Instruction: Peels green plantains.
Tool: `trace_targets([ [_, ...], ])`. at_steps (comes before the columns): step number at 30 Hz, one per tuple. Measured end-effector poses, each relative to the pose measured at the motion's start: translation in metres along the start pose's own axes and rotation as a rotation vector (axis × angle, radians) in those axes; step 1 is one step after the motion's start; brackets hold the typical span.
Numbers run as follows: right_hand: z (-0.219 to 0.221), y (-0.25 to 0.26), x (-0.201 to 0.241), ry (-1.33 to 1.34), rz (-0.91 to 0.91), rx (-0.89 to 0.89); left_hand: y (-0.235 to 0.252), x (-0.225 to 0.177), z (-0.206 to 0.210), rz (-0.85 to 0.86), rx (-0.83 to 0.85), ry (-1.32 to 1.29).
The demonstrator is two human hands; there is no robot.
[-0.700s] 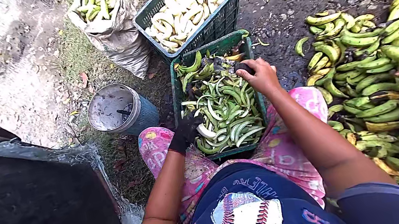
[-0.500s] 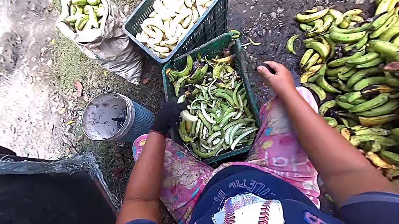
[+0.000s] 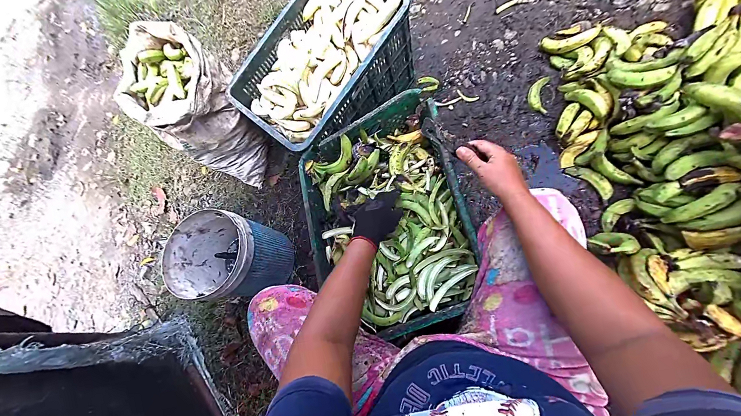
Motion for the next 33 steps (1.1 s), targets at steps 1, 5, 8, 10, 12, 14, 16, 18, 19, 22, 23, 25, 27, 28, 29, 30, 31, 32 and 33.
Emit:
trace_targets([
  [1,0.0,0.001,0.0,0.001,0.017,-0.002,0.003,-0.004,0.012,0.012,-0.001,0.078],
  [5,-0.001,0.004,-0.003,0.022,0.064,-0.009,0.02,-0.006,0.029,-0.018,-0.046,0.19],
  [8,-0.002,0.003,-0.001,0.036,0.079,-0.014,0.018,-0.003,0.019,0.004,0.022,0.199],
  [10,-0.001,0.002,-0.002,0.055,0.074,-0.026,0.008,-0.001,0.006,0.013,0.019,0.191],
  [12,-0.002,0.0,-0.002,0.05,0.065,-0.028,-0.003,0.006,-0.008,0.001,-0.032,0.162],
  [14,-0.003,-0.001,-0.002,0.049,0.06,-0.032,-0.008,0.028,-0.01,-0.022,-0.109,0.081],
  [16,-0.003,-0.002,-0.004,0.042,0.054,-0.037,-0.021,0.053,-0.013,-0.083,-0.166,-0.084],
  [18,-0.003,-0.003,-0.003,0.009,0.032,-0.046,-0.039,0.059,-0.031,-0.221,-0.168,-0.263],
  [19,-0.004,-0.004,-0.002,-0.02,0.021,-0.046,-0.053,0.052,-0.046,-0.294,-0.16,-0.358],
  [22,-0.004,-0.009,0.001,-0.106,-0.02,-0.028,-0.066,0.053,-0.062,-0.357,-0.265,-0.572],
  [23,-0.004,-0.01,0.002,-0.141,-0.038,-0.021,-0.064,0.059,-0.059,-0.332,-0.308,-0.621],
  [25,-0.004,-0.013,0.003,-0.215,-0.078,-0.008,-0.06,0.069,-0.051,-0.29,-0.362,-0.695],
  [27,-0.004,-0.017,0.006,-0.266,-0.107,0.003,-0.059,0.073,-0.044,-0.294,-0.365,-0.711],
  [28,-0.004,-0.019,0.008,-0.287,-0.121,0.004,-0.059,0.072,-0.041,-0.318,-0.34,-0.691],
  [29,-0.004,-0.02,0.01,-0.307,-0.132,0.006,-0.057,0.072,-0.038,-0.341,-0.316,-0.65],
  [30,-0.004,-0.021,0.011,-0.323,-0.139,0.004,-0.053,0.069,-0.032,-0.376,-0.291,-0.596],
  [31,-0.004,-0.022,0.012,-0.333,-0.141,0.005,-0.048,0.065,-0.027,-0.406,-0.274,-0.548],
  [32,-0.004,-0.022,0.013,-0.337,-0.14,0.003,-0.041,0.06,-0.021,-0.428,-0.271,-0.505],
  [33,-0.003,-0.021,0.014,-0.337,-0.14,0.001,-0.033,0.055,-0.013,-0.441,-0.264,-0.461],
])
Point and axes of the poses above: each hand's wrist, its own y-axis towards the middle knuckle, its own z-axis out of the palm, x = y × z, the point moved 1 cm from there along y, towards the middle knuckle, and after that the axes turned 15 degrees about -x, right-handed, at the moved point
